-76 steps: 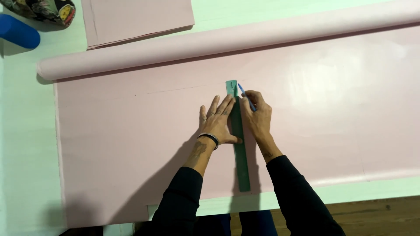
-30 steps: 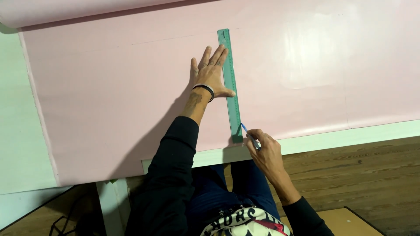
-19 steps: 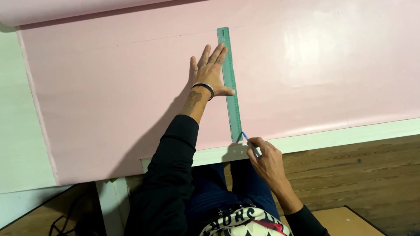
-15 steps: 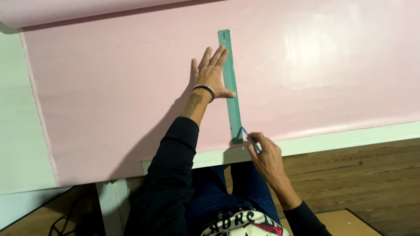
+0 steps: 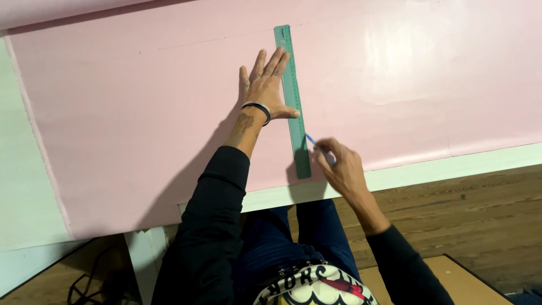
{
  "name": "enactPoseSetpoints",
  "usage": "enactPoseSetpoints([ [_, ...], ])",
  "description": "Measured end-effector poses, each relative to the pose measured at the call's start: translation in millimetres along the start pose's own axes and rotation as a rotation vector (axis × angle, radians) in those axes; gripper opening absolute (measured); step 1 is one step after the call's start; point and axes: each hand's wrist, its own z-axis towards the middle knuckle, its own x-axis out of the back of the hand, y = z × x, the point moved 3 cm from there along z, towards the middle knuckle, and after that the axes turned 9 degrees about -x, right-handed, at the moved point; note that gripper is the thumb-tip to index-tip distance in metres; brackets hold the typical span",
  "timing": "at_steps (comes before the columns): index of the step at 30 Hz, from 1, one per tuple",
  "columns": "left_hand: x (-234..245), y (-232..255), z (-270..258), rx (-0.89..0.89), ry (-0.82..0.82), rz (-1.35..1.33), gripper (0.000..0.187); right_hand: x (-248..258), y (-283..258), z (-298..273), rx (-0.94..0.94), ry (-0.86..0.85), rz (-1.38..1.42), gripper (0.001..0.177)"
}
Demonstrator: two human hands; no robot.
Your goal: Measuring and marking a roll of pink leather using a ruler and a pen on a workshop table.
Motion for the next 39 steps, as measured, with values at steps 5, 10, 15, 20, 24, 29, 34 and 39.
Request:
enactPoseSetpoints([
  [5, 0, -1, 1, -0.008, 0.021, 0.008, 0.148, -8, 16, -61, -0.063, -0.027, -0.023, 0.026],
  [10, -1, -1, 2, -0.006, 0.013, -0.005, 0.148, -2, 3, -82, -0.1, 0.022, 0.026, 0.026],
  [15, -3, 0, 5, -0.001, 0.014, -0.01, 0.149, -1, 5, -79, -0.104, 0.043, 0.022, 0.025],
  [20, -5, -1, 4, 0.003, 0.004, 0.002, 0.148, -1, 6, -75, -0.093, 0.018, -0.058, 0.026],
  [24, -3, 0, 3, 0.003, -0.003, 0.025, 0.148, 0, 0, -67, -0.074, 0.038, -0.066, 0.027],
  [29, -3, 0, 5, 0.002, -0.007, 0.049, 0.149, 2, -6, -56, -0.022, 0.049, -0.042, 0.028],
  [34, -5, 0, 5, 0.004, 0.005, 0.036, 0.149, 2, -8, -53, -0.03, 0.029, -0.073, 0.028],
  [39, -5, 0, 6, 0.007, 0.001, 0.037, 0.149, 2, -9, -55, -0.062, 0.017, -0.08, 0.028],
])
